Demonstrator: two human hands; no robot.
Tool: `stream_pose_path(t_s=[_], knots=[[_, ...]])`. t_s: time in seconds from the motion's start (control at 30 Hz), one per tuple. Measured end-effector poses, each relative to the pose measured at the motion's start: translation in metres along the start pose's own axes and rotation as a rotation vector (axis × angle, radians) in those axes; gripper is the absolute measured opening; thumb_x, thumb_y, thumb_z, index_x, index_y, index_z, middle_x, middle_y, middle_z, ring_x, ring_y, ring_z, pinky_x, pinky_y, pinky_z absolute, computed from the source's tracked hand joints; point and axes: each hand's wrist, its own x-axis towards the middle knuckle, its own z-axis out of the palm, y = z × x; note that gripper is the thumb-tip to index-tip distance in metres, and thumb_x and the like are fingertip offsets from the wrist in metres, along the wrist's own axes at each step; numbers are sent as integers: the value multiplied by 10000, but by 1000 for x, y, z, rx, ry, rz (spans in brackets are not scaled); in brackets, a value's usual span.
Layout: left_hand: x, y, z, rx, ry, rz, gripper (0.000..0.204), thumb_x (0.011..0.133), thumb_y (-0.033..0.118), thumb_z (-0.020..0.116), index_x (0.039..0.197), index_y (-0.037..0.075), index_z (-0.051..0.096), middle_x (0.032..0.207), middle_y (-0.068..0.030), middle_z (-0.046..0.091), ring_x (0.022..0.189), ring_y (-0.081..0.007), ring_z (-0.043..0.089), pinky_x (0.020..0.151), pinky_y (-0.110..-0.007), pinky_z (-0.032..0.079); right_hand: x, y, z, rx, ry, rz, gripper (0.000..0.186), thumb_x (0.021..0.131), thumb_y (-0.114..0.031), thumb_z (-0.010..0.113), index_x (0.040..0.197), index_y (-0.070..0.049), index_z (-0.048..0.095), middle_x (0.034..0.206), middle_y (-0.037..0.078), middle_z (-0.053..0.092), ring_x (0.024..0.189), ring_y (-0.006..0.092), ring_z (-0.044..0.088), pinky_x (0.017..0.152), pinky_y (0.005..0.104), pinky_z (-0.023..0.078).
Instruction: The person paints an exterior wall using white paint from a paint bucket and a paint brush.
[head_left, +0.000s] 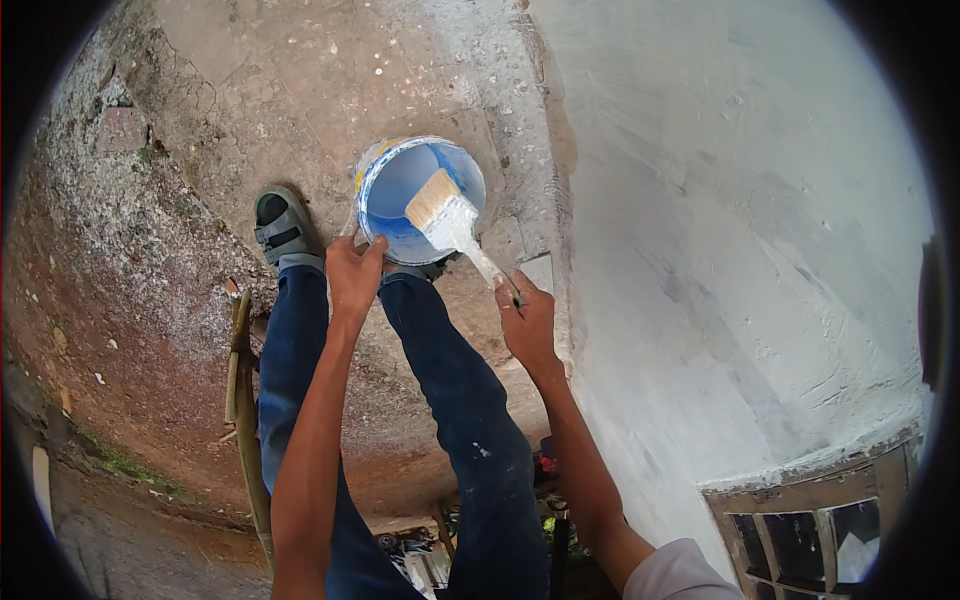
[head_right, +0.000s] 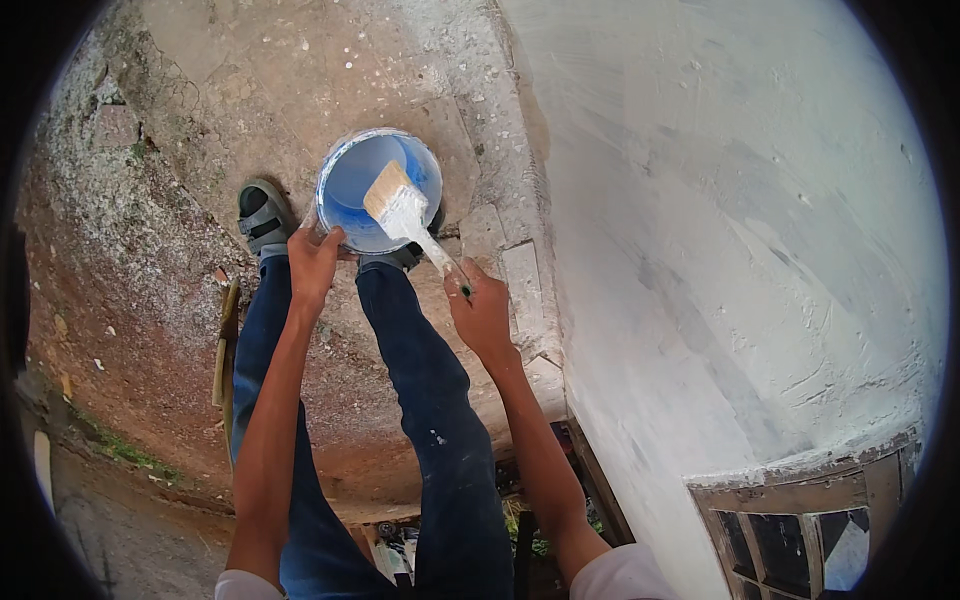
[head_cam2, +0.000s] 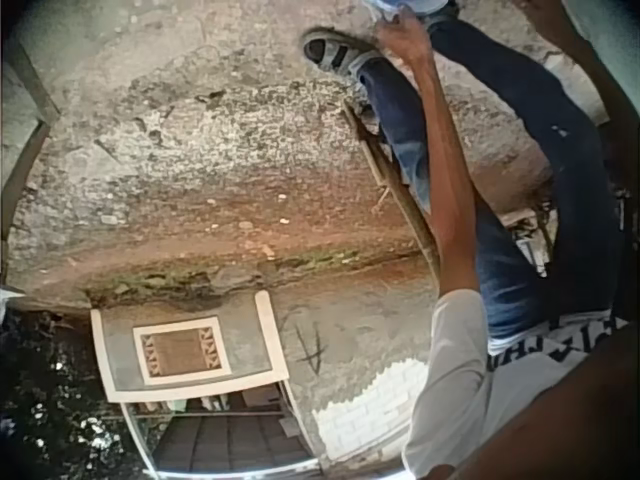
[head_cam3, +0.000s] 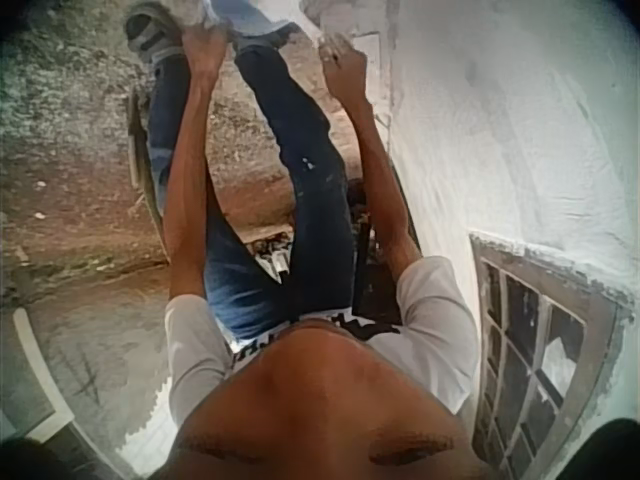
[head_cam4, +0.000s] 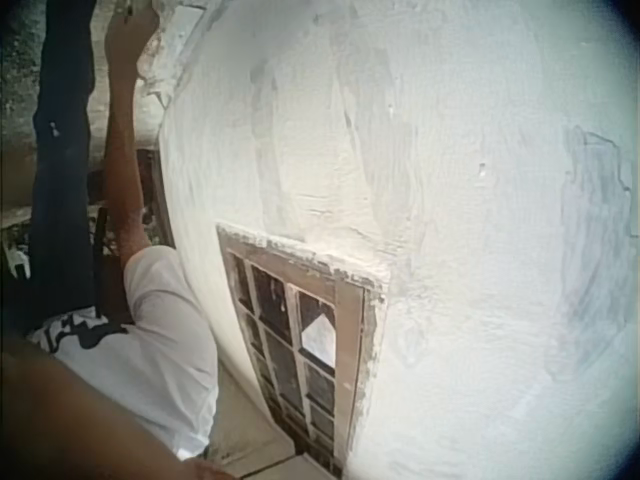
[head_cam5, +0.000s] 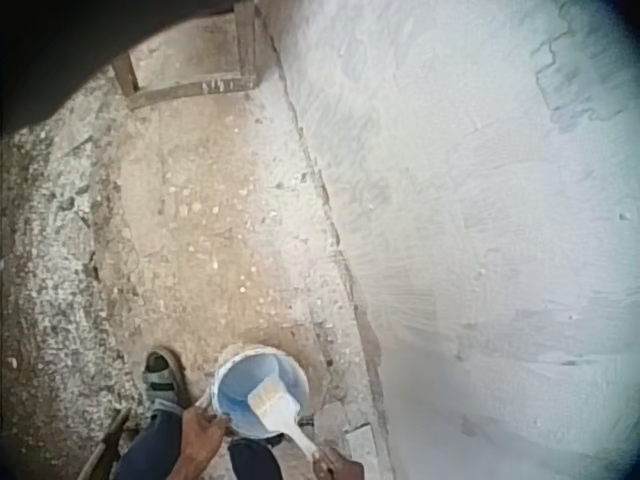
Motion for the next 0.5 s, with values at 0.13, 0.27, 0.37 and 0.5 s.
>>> stream_pose_path(t_s=[0.13, 0.27, 0.37, 0.5], knots=[[-6, 10, 3, 28, -7, 54, 284, 827, -4, 572, 1051, -173, 536, 767, -150, 646, 607, -180, 649, 516, -287, 578, 45, -14, 33, -445, 41, -263, 159, 881, -164, 572, 811, -21, 576, 561, 117, 588, 463, 234, 582, 445, 360, 442], [-12, 10, 7, 94, -22, 118, 253, 828, 13, 587, 1001, -168, 553, 715, -141, 641, 574, -165, 639, 488, -278, 553, 79, -8, 79, -669, 81, -162, 204, 881, -189, 559, 778, -14, 574, 613, 136, 632, 545, 271, 650, 482, 364, 499], [-5, 3, -9, 336, -6, 129, 221, 807, 41, 627, 909, -154, 603, 617, -129, 644, 528, -134, 618, 443, -270, 484, 84, -24, 105, -645, 91, -112, 156, 838, -130, 565, 779, 12, 596, 634, 157, 640, 586, 288, 665, 509, 361, 514], [-8, 5, -8, 308, -39, 151, 189, 805, 53, 637, 849, -129, 611, 556, -121, 616, 495, -129, 599, 421, -274, 447, 85, -22, 123, -559, -49, -221, 119, 753, -58, 566, 744, 31, 645, 690, 205, 646, 655, 311, 674, 564, 381, 527]])
